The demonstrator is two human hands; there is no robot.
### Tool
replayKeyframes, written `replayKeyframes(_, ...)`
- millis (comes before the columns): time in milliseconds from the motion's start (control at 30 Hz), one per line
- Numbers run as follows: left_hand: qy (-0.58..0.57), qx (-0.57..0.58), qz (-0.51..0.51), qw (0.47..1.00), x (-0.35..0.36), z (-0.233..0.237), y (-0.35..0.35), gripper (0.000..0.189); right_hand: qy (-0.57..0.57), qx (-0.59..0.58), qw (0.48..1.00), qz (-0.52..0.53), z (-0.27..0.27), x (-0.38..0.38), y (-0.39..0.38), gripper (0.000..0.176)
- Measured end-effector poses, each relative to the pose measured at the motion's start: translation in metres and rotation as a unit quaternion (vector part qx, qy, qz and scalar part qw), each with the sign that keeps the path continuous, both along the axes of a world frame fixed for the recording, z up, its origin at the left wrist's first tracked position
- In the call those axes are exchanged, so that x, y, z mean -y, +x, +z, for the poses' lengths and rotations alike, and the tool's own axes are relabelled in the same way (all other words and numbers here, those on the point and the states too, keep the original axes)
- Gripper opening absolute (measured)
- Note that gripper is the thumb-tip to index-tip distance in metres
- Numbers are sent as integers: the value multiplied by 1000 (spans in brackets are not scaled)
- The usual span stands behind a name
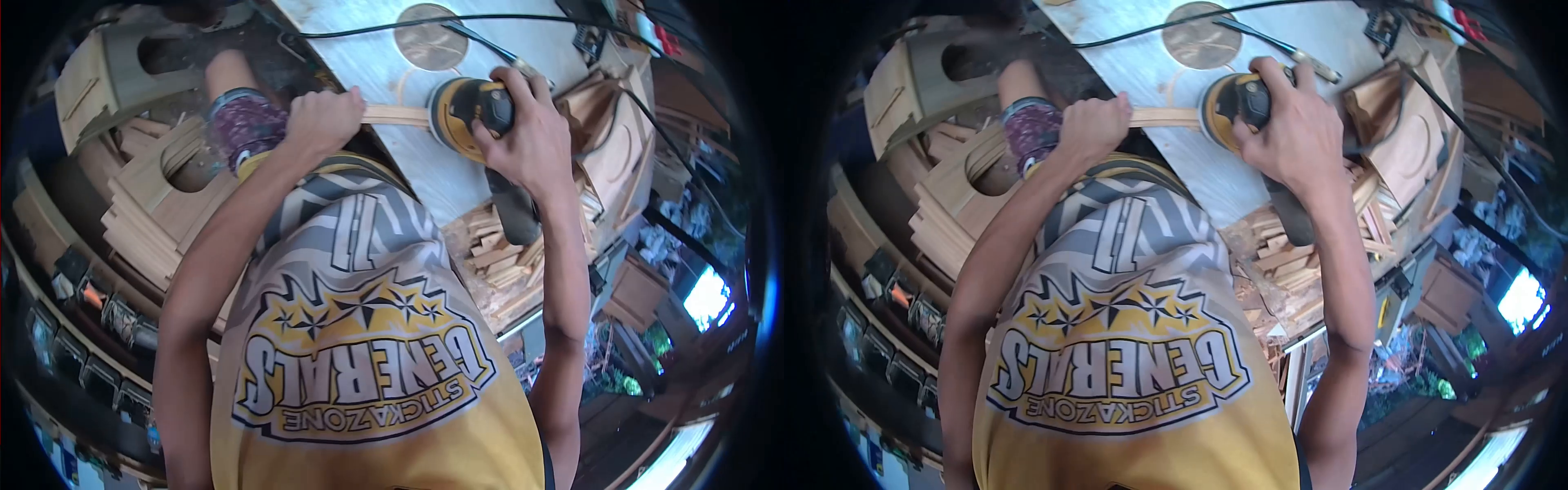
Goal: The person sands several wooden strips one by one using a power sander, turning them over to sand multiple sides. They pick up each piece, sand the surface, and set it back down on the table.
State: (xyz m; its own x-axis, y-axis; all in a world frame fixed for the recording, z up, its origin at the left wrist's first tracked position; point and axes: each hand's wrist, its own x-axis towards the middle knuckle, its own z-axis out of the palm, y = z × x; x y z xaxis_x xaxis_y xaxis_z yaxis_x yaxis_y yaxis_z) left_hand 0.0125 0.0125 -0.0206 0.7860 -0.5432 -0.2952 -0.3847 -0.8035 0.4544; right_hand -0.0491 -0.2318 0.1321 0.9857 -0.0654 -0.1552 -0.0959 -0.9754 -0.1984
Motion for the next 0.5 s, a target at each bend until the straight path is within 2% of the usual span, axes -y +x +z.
replayKeyframes(33, -33, 6, -9, 999, -2, 0, 0, 56, 7, -2, 1000, -7, 2, -6, 0, 57)
replayKeyframes(267, 9, -9, 2, 1000, 5, 4, -5, 57, 28, -21, 999, 5, 4, -34, -1, 61)
replayKeyframes(333, 20, -12, -14, 1000, 4, 7, -3, 58, 22, -11, 1000, 0, 3, -17, -7, 60)
replayKeyframes(367, 21, 50, -31, 998, 0, -3, -5, 57, 18, -7, 999, -25, 1, -4, -11, 60)
replayKeyframes(500, -19, 56, -36, 998, -2, -3, -3, 56, -23, 8, 997, -79, 5, 42, -28, 60)
